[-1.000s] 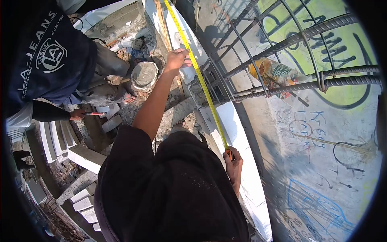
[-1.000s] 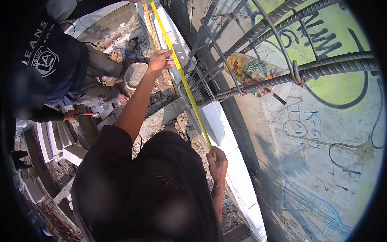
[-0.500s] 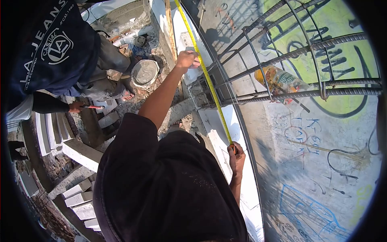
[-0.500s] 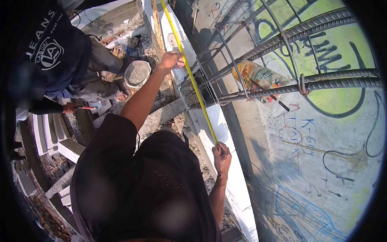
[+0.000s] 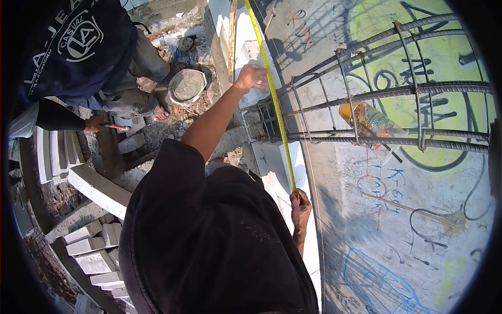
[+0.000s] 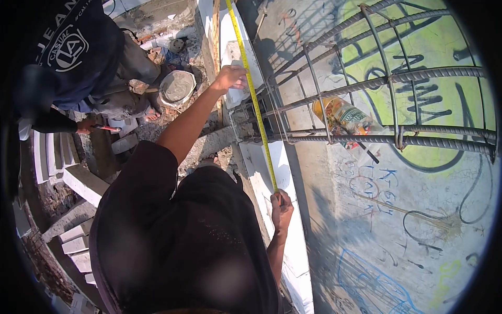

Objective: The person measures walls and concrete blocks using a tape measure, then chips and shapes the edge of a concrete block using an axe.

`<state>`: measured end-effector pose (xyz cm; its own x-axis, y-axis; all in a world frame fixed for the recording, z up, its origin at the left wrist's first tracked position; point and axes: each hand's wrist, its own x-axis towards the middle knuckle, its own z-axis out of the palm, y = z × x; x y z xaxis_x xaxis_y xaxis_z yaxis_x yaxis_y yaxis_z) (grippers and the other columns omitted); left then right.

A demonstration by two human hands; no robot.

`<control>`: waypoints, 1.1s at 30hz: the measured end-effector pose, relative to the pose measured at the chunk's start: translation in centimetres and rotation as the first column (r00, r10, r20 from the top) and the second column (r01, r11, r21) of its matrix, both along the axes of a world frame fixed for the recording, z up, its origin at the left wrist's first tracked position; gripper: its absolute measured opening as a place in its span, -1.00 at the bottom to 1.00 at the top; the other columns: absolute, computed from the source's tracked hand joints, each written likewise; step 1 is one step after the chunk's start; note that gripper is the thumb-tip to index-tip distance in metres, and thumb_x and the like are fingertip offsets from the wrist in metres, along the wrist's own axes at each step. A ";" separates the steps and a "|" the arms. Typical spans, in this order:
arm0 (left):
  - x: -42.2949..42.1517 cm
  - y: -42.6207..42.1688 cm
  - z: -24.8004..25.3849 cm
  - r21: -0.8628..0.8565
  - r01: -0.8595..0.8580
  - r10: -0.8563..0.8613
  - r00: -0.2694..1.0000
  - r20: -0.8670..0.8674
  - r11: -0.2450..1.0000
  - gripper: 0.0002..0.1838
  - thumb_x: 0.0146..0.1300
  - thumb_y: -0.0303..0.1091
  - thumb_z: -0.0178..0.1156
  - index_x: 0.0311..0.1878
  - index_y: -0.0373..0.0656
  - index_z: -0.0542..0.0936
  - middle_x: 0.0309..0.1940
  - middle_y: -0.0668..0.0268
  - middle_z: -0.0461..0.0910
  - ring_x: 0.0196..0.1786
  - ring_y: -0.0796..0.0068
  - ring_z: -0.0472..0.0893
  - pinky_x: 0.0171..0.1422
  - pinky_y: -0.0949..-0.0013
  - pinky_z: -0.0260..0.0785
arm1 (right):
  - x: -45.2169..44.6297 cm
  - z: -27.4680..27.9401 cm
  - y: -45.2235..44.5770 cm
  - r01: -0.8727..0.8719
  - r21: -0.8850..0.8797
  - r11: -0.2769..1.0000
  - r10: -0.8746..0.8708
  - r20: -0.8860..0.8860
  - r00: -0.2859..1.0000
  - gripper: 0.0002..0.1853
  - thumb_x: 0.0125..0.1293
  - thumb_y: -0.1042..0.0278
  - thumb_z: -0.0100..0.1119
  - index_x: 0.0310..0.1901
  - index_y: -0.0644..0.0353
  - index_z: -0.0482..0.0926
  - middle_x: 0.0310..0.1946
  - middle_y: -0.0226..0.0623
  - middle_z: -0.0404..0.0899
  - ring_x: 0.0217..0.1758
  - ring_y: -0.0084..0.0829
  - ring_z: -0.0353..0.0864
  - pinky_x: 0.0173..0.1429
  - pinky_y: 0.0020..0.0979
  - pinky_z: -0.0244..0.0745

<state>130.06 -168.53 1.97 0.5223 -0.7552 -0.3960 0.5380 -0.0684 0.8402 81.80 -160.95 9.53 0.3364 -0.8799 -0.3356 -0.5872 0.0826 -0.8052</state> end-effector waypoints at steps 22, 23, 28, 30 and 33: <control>-2.4 2.7 3.2 -0.028 -0.021 0.020 1.000 -0.023 0.999 -0.82 0.39 -0.27 0.27 -0.14 -0.19 0.63 -0.31 0.28 0.67 -0.36 0.42 0.72 -0.26 0.37 0.64 | -1.3 1.5 4.1 0.073 0.020 0.997 -0.074 0.019 0.997 -0.67 0.24 0.41 0.34 0.04 0.31 0.66 -0.14 -0.22 0.66 -0.02 -0.41 0.61 0.17 -0.35 0.45; -2.8 2.9 3.0 -0.040 -0.024 0.023 0.999 -0.045 0.999 -0.82 0.39 -0.23 0.28 -0.15 -0.15 0.63 -0.36 0.34 0.64 -0.38 0.43 0.71 -0.26 0.37 0.65 | -1.4 1.9 4.7 0.068 0.000 0.998 -0.068 0.036 0.997 -0.68 0.24 0.44 0.33 0.03 0.31 0.66 -0.15 -0.25 0.64 -0.04 -0.43 0.59 0.15 -0.34 0.45; -5.4 4.4 4.4 -0.042 -0.045 0.043 0.998 -0.053 0.998 -0.75 0.38 -0.13 0.32 -0.14 -0.13 0.64 -0.43 0.43 0.54 -0.38 0.46 0.71 -0.25 0.33 0.66 | -4.7 2.9 8.4 0.065 0.028 0.998 -0.067 0.064 0.996 -0.71 0.35 0.42 0.29 0.06 0.33 0.64 -0.17 -0.28 0.62 -0.10 -0.50 0.55 0.08 -0.41 0.43; -6.6 5.2 5.8 -0.018 -0.001 0.000 0.998 -0.058 1.000 -0.73 0.38 -0.11 0.32 -0.12 -0.13 0.65 -0.38 0.40 0.62 -0.38 0.47 0.71 -0.25 0.34 0.65 | -7.3 2.9 9.9 0.019 0.014 1.000 -0.020 0.091 0.996 -0.73 0.44 0.41 0.22 0.10 0.31 0.63 -0.19 -0.30 0.63 -0.15 -0.53 0.53 0.04 -0.46 0.43; -8.5 5.8 4.7 -0.014 0.033 -0.033 0.998 -0.044 0.999 -0.73 0.37 -0.18 0.31 -0.09 -0.21 0.66 -0.32 0.27 0.71 -0.38 0.45 0.73 -0.28 0.36 0.64 | -11.6 1.8 11.5 -0.085 -0.079 0.993 0.076 -0.102 0.992 -0.70 0.46 0.35 0.23 0.15 0.28 0.62 -0.20 -0.31 0.63 -0.16 -0.55 0.56 0.01 -0.50 0.43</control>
<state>121.60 -162.77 6.69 0.4791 -0.7771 -0.4080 0.5727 -0.0755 0.8163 70.20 -149.49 11.34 0.3763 -0.8776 -0.2972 -0.6660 -0.0333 -0.7452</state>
